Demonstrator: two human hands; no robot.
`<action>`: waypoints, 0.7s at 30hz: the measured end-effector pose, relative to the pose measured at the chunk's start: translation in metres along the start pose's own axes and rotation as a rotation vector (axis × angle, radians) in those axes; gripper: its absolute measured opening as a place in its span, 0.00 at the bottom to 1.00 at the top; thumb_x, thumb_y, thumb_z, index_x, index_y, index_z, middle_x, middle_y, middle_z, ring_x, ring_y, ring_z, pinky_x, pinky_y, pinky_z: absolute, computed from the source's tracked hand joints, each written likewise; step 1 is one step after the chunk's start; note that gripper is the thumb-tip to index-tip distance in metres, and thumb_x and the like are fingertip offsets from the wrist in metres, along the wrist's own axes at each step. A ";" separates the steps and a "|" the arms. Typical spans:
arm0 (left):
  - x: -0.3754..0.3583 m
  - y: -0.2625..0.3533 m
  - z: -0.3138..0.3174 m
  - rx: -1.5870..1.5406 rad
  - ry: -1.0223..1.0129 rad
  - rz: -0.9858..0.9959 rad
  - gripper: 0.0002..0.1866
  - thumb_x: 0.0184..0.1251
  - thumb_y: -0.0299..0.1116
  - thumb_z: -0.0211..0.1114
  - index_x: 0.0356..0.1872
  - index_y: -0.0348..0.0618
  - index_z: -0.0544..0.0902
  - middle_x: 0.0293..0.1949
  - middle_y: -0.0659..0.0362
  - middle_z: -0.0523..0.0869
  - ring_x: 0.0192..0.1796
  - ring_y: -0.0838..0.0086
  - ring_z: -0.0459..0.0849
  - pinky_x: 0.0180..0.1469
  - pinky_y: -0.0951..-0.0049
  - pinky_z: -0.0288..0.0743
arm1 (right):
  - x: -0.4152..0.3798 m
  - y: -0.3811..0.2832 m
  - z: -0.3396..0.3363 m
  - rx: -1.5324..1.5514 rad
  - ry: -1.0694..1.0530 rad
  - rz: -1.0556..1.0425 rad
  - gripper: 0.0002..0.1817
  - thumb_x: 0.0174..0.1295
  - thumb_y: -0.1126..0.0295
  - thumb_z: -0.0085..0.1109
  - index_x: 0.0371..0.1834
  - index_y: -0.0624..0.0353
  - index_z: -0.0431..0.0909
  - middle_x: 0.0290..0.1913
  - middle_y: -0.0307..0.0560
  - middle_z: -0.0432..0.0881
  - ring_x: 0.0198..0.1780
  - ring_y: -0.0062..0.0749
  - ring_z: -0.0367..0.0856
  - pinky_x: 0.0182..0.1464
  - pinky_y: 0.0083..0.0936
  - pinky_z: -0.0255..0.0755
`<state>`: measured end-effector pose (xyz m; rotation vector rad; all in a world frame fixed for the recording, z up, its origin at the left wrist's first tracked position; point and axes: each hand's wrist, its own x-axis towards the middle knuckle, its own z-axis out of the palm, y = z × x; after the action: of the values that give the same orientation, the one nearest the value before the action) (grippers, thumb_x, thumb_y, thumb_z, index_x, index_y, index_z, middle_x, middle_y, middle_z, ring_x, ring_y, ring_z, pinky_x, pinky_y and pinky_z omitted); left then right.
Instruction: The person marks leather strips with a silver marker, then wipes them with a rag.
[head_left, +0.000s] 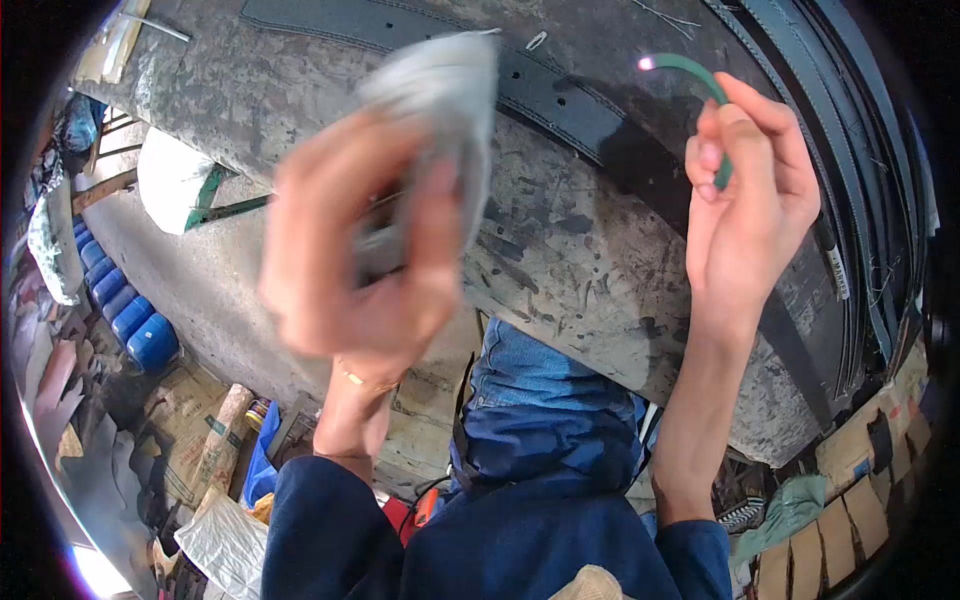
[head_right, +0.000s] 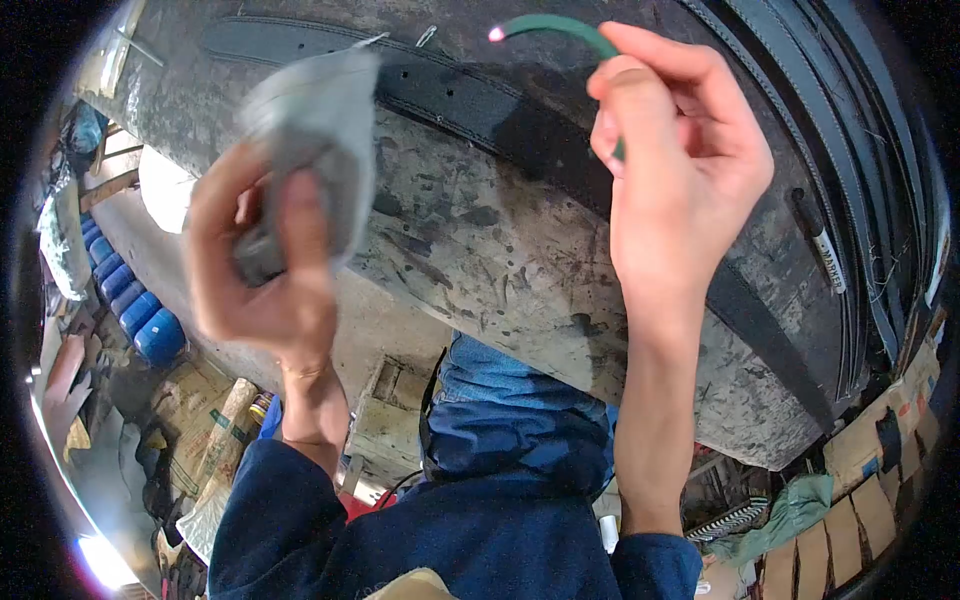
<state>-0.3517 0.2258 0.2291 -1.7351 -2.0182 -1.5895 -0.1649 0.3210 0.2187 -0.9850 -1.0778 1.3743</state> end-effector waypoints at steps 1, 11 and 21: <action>0.002 -0.003 0.007 0.004 -0.122 0.121 0.13 0.48 0.14 0.70 0.38 0.33 0.84 0.40 0.50 0.87 0.41 0.64 0.86 0.39 0.68 0.80 | 0.001 0.001 -0.003 0.082 0.006 0.028 0.10 0.67 0.80 0.56 0.50 0.70 0.81 0.33 0.48 0.84 0.27 0.16 0.74 0.26 0.12 0.63; -0.016 0.008 0.027 0.262 -0.402 0.235 0.17 0.47 0.24 0.71 0.43 0.40 0.86 0.49 0.60 0.84 0.52 0.63 0.81 0.49 0.63 0.69 | 0.002 -0.003 -0.003 0.181 0.023 0.084 0.10 0.67 0.80 0.57 0.50 0.70 0.81 0.35 0.48 0.83 0.30 0.17 0.75 0.27 0.15 0.64; -0.030 -0.003 0.033 0.078 -0.106 0.074 0.16 0.49 0.22 0.73 0.42 0.40 0.84 0.44 0.55 0.82 0.48 0.58 0.80 0.52 0.61 0.71 | 0.004 0.002 -0.008 0.260 -0.004 0.081 0.11 0.67 0.79 0.58 0.51 0.69 0.81 0.37 0.48 0.84 0.31 0.18 0.76 0.30 0.17 0.66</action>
<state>-0.3248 0.2280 0.1935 -1.8784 -2.0063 -1.4066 -0.1576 0.3259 0.2150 -0.8422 -0.8442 1.5392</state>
